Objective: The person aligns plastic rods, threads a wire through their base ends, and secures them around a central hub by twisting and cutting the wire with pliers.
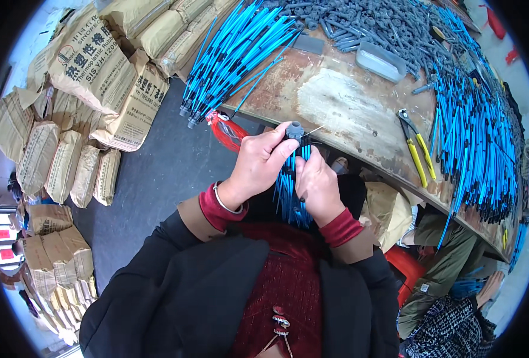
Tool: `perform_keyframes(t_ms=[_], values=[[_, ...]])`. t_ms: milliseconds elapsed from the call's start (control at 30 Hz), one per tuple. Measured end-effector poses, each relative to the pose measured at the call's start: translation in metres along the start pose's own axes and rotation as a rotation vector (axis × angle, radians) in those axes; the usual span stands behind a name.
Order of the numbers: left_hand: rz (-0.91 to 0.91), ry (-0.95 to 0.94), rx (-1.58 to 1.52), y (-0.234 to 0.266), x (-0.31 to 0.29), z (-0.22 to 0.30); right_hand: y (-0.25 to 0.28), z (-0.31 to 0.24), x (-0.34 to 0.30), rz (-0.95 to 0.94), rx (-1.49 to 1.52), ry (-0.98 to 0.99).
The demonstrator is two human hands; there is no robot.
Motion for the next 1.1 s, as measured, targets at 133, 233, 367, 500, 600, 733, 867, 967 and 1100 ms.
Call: perform_keyframes(t_ms=[133,233,367,500,600,733,867,967,1100], values=[[0.019,0.018,0.039,-0.001,-0.002,0.001,-0.002,-0.002,0.0,-0.07,-0.057,-0.043],[0.085,0.056,0.029,-0.005,-0.011,-0.003,-0.003,-0.005,-0.007,-0.027,-0.015,-0.019],[0.079,0.17,-0.303,-0.006,-0.01,-0.008,0.0,0.003,-0.003,-0.095,0.194,-0.07],[-0.01,0.083,-0.399,-0.004,-0.007,0.0,0.004,0.012,-0.003,-0.081,0.536,-0.043],[-0.122,-0.009,-0.345,0.002,-0.003,-0.004,0.005,0.02,0.003,-0.22,0.552,-0.013],[-0.218,-0.055,-0.266,0.013,-0.004,-0.008,0.001,0.016,0.005,-0.415,0.654,-0.081],[-0.223,-0.051,-0.212,0.012,-0.004,-0.01,-0.003,0.018,0.006,-0.492,0.632,-0.157],[-0.214,-0.041,-0.201,0.011,-0.002,-0.01,-0.004,0.019,0.007,-0.497,0.582,-0.188],[-0.122,-0.011,-0.185,-0.002,-0.004,-0.015,-0.013,0.019,0.005,-0.418,0.458,-0.195]])
Point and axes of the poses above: each hand's wrist, its own x-axis towards the middle knuckle, its own y-axis out of the back of the hand, z = x × y, the point moved 4 cm from there along x, towards the middle knuckle, and after that the axes turned 3 degrees about -x, right-handed, at the moved point
